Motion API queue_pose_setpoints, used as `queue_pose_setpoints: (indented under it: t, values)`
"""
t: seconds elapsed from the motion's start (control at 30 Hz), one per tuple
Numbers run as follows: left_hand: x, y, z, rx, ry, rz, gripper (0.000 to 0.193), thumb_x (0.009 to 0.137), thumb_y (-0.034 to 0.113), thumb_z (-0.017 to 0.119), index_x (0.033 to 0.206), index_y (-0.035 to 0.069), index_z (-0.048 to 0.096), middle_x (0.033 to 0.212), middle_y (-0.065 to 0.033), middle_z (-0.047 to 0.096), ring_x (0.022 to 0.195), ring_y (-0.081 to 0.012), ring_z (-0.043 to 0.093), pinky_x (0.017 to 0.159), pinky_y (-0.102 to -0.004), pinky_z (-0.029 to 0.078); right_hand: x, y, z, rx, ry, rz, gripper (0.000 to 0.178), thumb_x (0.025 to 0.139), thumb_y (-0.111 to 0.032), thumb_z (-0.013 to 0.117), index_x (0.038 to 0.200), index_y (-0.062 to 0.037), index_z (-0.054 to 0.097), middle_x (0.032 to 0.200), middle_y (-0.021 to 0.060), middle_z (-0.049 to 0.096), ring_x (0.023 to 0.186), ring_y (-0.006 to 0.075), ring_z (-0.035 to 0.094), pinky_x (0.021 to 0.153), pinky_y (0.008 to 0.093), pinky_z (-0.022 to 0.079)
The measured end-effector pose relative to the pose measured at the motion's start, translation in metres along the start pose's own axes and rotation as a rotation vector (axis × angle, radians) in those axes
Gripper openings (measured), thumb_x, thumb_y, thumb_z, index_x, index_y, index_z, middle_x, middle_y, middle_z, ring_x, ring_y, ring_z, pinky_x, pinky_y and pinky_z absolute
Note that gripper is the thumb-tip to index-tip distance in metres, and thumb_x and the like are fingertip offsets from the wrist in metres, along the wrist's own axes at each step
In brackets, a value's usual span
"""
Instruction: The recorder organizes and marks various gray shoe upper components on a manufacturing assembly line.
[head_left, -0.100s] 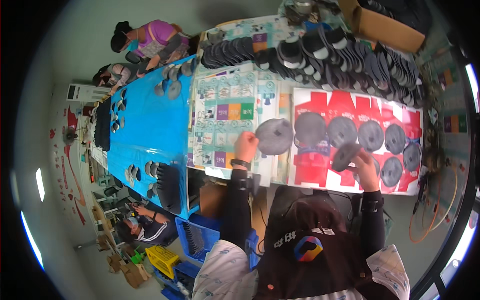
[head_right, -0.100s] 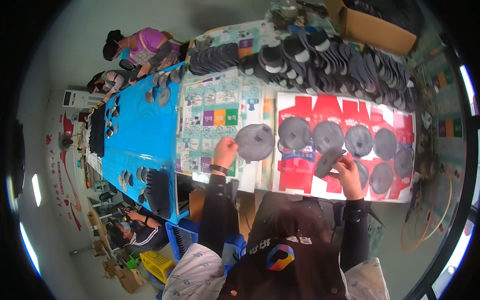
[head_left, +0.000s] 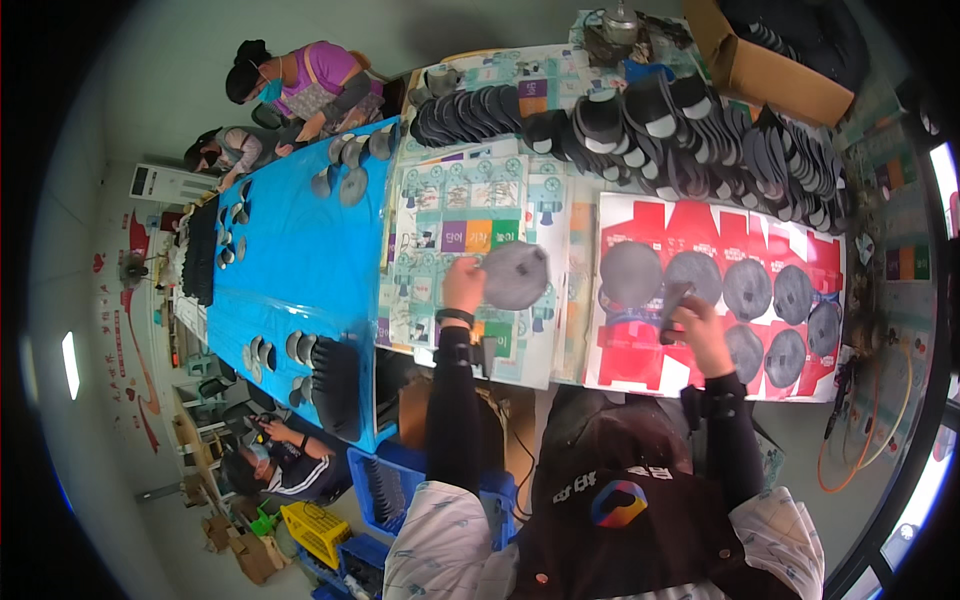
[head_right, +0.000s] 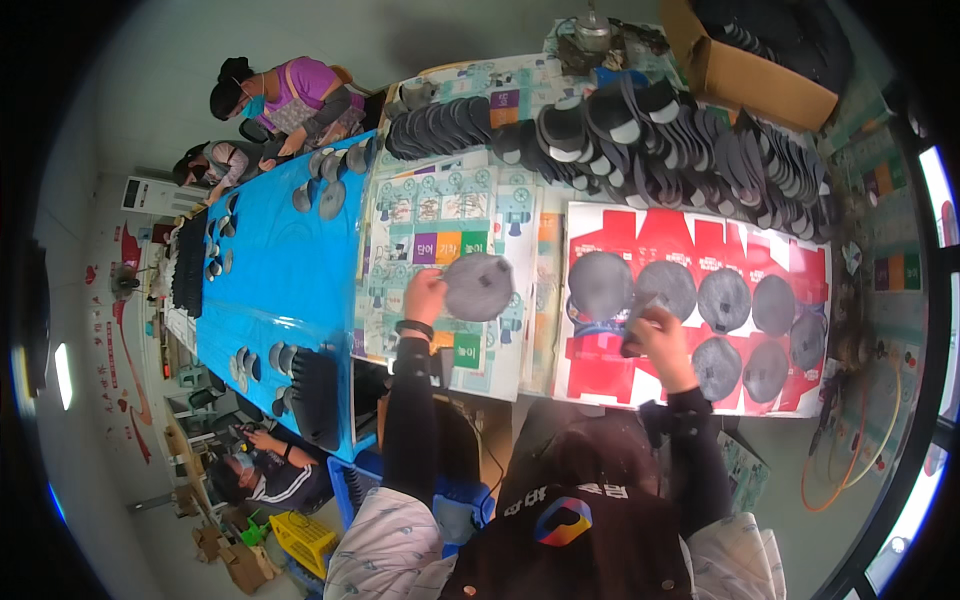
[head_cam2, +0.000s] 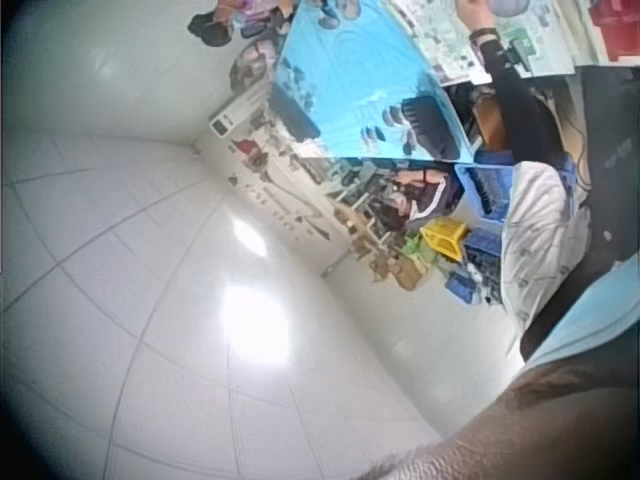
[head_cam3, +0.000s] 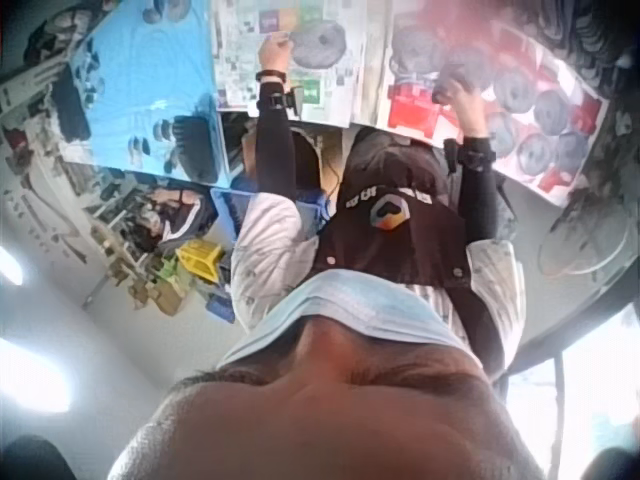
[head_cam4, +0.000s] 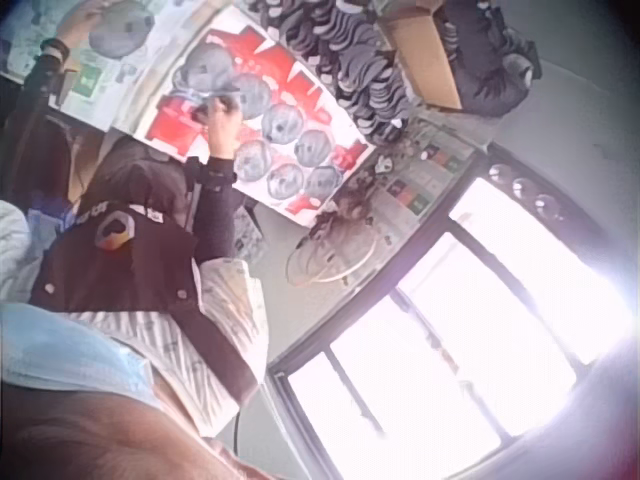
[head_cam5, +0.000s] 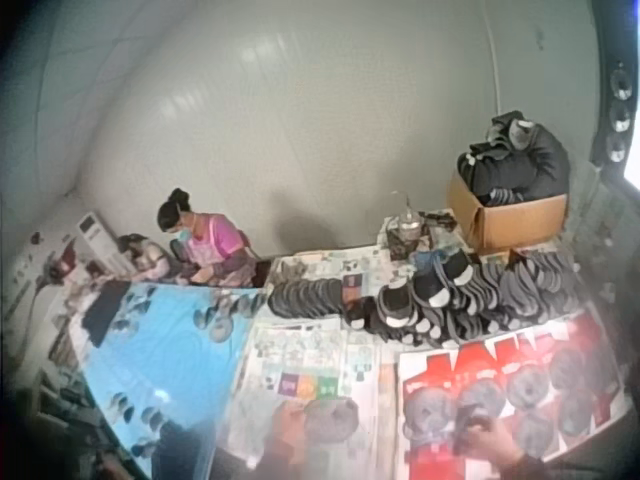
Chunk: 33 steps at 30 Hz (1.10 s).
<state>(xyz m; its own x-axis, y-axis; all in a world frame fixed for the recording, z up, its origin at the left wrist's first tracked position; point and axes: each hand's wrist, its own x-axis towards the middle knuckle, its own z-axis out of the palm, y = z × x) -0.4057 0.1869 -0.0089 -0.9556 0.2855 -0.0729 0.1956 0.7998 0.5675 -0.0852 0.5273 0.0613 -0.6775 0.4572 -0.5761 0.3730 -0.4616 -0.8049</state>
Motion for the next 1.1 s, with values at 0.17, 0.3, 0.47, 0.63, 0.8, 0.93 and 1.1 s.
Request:
queue_pose_setpoints:
  t: [0.17, 0.3, 0.47, 0.63, 0.8, 0.93, 1.1]
  values:
    - [0.131, -0.065, -0.025, 0.092, 0.073, 0.053, 0.023, 0.081, 0.015, 0.068, 0.103, 0.008, 0.073, 0.092, -0.0143, 0.076, 0.087, -0.0312, 0.073, 0.080, -0.0401, 0.057, 0.092, -0.001, 0.166, -0.092, -0.250, -0.081, 0.016, 0.092, -0.009, 0.063, 0.098, 0.0053, 0.063, 0.092, 0.0069, 0.063, 0.086, 0.0206, 0.069, 0.075, 0.0343, 0.062]
    - [0.215, -0.068, -0.054, -0.094, 0.129, 0.195, 0.021, 0.080, 0.010, 0.070, 0.101, 0.005, 0.071, 0.090, -0.0132, 0.074, 0.083, -0.0294, 0.072, 0.076, -0.0379, 0.057, 0.166, -0.033, 0.278, 0.137, -0.369, -0.162, 0.010, 0.093, -0.006, 0.061, 0.099, 0.0019, 0.060, 0.096, 0.0064, 0.061, 0.098, 0.0179, 0.065, 0.084, 0.0400, 0.064]
    - [0.295, -0.128, -0.091, -0.983, 0.132, -0.069, 0.023, 0.090, 0.002, 0.064, 0.113, 0.003, 0.066, 0.091, -0.0133, 0.069, 0.083, -0.0259, 0.069, 0.069, -0.0391, 0.057, 0.238, -0.048, 0.347, 0.388, -0.397, -0.266, 0.001, 0.093, -0.002, 0.059, 0.093, -0.0023, 0.058, 0.095, 0.0051, 0.062, 0.091, 0.0190, 0.068, 0.085, 0.0414, 0.064]
    - [0.325, -0.204, -0.028, -1.202, 0.251, -0.433, 0.027, 0.086, -0.004, 0.067, 0.110, 0.007, 0.064, 0.086, -0.0110, 0.065, 0.071, -0.0242, 0.066, 0.062, -0.0402, 0.057, 0.321, 0.011, 0.354, 0.185, -0.138, -0.085, 0.010, 0.092, -0.005, 0.060, 0.098, 0.0029, 0.057, 0.097, 0.0116, 0.065, 0.079, 0.0241, 0.074, 0.071, 0.0373, 0.065]
    - [0.310, -0.235, 0.031, -0.953, 0.386, -0.497, 0.021, 0.085, -0.005, 0.067, 0.103, 0.005, 0.064, 0.092, -0.0110, 0.069, 0.073, -0.0237, 0.069, 0.058, -0.0379, 0.060, 0.335, 0.045, 0.352, -0.261, 0.119, -0.041, 0.018, 0.092, -0.002, 0.061, 0.107, 0.0048, 0.053, 0.098, 0.0162, 0.067, 0.069, 0.0265, 0.075, 0.056, 0.0324, 0.062]
    - [0.291, -0.248, 0.027, -0.785, 0.489, -0.322, 0.017, 0.092, 0.001, 0.067, 0.108, 0.005, 0.067, 0.091, -0.0063, 0.068, 0.074, -0.0189, 0.067, 0.058, -0.0344, 0.059, 0.323, 0.056, 0.370, -0.336, 0.220, -0.228, 0.033, 0.090, 0.000, 0.064, 0.117, 0.0010, 0.045, 0.095, 0.0151, 0.067, 0.066, 0.0241, 0.074, 0.054, 0.0341, 0.058]
    - [0.293, -0.204, 0.078, -0.890, 0.387, -0.362, 0.014, 0.095, 0.004, 0.063, 0.108, 0.006, 0.069, 0.093, -0.0064, 0.067, 0.083, -0.0207, 0.067, 0.065, -0.0375, 0.060, 0.338, 0.075, 0.317, -0.638, 0.430, -0.405, 0.029, 0.086, -0.005, 0.065, 0.113, -0.0047, 0.054, 0.102, 0.0176, 0.066, 0.093, 0.0387, 0.067, 0.082, 0.0467, 0.053]
